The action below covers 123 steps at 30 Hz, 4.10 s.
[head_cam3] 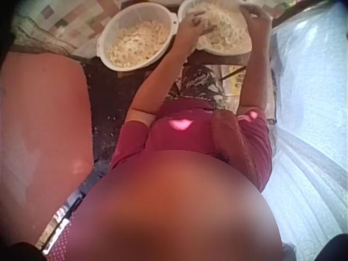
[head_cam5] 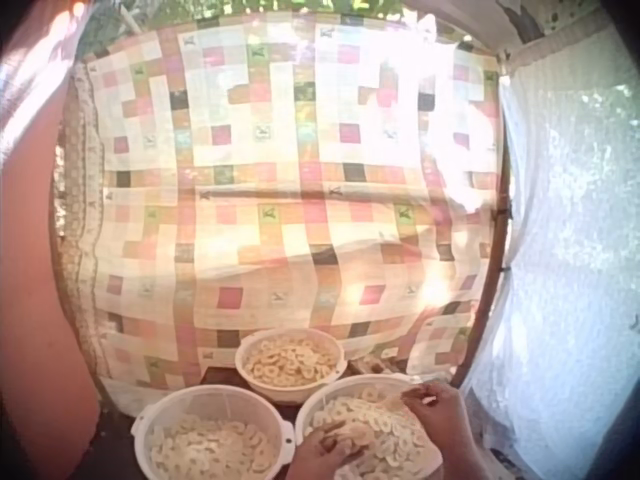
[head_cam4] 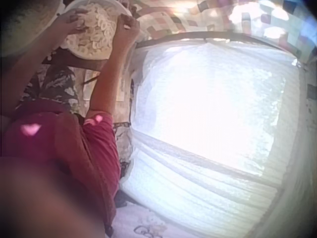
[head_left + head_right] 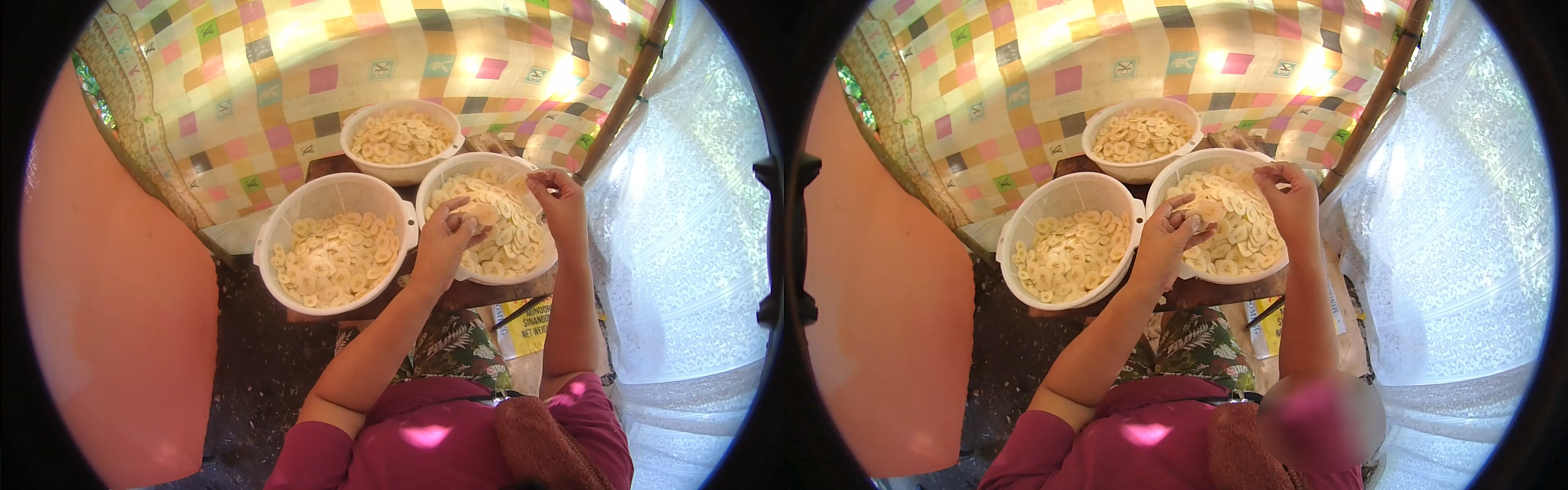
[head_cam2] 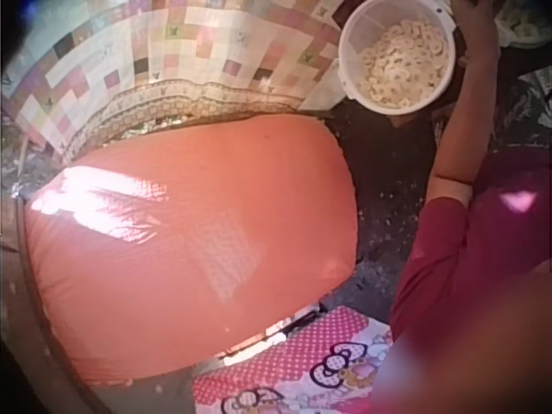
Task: The person sorts sliced banana pieces by hand, separating them between two white colanders on a table. The person repeatedly picks up slices, inspects them, and places them into one of the colanders.
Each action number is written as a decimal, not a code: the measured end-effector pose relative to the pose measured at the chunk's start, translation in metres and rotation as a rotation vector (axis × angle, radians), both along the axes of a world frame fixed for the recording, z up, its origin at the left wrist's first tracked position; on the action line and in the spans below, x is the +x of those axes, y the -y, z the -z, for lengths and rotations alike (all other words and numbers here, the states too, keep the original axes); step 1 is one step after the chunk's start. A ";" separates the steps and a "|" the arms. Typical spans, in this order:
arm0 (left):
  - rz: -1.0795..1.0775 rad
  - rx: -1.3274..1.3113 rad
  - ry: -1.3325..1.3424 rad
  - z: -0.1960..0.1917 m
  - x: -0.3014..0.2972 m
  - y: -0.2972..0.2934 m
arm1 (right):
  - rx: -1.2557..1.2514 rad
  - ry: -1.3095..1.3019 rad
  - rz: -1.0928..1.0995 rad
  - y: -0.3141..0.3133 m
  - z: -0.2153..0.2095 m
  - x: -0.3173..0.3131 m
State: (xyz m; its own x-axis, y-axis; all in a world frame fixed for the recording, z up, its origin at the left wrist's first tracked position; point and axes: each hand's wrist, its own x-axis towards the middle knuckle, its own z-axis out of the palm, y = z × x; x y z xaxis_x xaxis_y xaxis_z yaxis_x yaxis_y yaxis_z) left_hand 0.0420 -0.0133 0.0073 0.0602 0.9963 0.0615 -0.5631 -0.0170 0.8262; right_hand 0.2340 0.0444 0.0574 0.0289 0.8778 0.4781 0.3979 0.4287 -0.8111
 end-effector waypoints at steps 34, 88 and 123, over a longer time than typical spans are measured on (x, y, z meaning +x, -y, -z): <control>0.134 -0.026 -0.177 -0.051 -0.019 -0.021 | 0.111 0.139 -0.208 0.048 -0.031 -0.024; 0.095 -0.088 -0.099 0.009 -0.236 -0.011 | 0.030 0.075 -0.403 0.028 0.003 -0.114; 0.249 -0.110 0.190 -0.017 -0.071 -0.046 | -0.046 -0.013 -0.137 0.015 0.010 -0.045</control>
State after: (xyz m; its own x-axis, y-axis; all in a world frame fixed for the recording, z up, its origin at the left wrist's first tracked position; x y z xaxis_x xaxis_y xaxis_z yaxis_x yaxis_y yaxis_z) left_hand -0.0293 0.0331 0.0239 0.3004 0.9537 -0.0122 -0.6832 0.2241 0.6950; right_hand 0.1888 0.0292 0.0479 -0.0866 0.8949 0.4378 0.3277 0.4406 -0.8358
